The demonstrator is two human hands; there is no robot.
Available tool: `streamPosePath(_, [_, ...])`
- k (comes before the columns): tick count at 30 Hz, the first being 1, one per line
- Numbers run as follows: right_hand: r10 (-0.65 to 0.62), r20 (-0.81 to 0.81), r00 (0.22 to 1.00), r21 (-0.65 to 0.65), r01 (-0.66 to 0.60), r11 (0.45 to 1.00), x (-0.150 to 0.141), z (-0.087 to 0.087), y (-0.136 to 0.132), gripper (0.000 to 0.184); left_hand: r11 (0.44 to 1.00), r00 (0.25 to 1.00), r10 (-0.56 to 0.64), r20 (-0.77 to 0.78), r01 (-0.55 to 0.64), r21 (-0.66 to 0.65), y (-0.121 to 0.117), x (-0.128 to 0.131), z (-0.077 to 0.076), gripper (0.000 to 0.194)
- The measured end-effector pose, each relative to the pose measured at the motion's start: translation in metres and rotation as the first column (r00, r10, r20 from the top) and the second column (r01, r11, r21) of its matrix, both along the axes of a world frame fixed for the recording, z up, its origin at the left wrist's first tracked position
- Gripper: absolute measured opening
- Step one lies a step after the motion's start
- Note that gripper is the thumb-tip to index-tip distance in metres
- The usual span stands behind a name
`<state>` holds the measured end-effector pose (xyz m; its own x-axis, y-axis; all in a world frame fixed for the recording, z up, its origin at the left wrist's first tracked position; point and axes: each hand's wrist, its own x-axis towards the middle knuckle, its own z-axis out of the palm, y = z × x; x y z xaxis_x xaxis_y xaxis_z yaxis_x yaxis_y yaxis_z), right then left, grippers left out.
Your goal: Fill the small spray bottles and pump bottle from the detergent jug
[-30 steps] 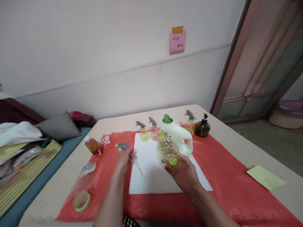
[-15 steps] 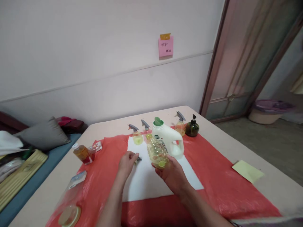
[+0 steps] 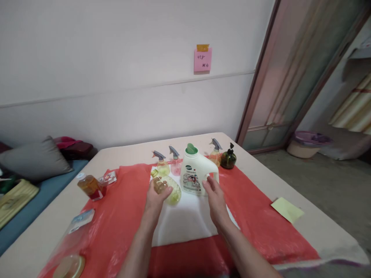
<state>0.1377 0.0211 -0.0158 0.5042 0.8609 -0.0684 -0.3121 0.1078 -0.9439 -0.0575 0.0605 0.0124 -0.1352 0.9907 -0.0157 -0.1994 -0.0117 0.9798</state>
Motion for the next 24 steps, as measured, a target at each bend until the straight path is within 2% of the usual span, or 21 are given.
streamPosePath(6, [-0.043,0.137,0.990,0.028,0.040,0.999,0.009,-0.013,0.039,0.066,0.998,0.998,0.047,-0.032,-0.048,-0.050,0.006,-0.002,-0.003,0.067])
streamPosePath(9, [-0.042,0.173,0.984,0.028,0.038,0.999,0.019,-0.021,0.059,0.074,0.999,0.997,-0.024,-0.071,0.021,-0.045,0.006,0.000,-0.007,0.069])
streamPosePath(14, [0.045,0.222,0.974,0.095,-0.068,0.993,0.030,-0.023,0.075,0.081,0.993,0.992,-0.113,-0.060,0.113,-0.018,0.000,0.002,-0.014,0.068])
streamPosePath(17, [0.044,0.302,0.952,0.119,-0.084,0.989,0.037,-0.014,0.072,0.083,0.992,0.991,-0.118,-0.067,0.121,0.031,-0.005,0.002,-0.012,0.065])
streamPosePath(21, [0.027,0.424,0.905,0.140,-0.095,0.986,0.055,0.011,0.058,0.094,0.986,0.979,-0.140,-0.148,0.152,0.070,-0.011,0.005,-0.002,0.061])
streamPosePath(24, [0.034,0.582,0.813,0.116,-0.124,0.985,0.072,0.033,0.041,0.101,0.974,0.952,-0.203,-0.227,0.221,0.054,-0.015,0.009,0.004,0.064])
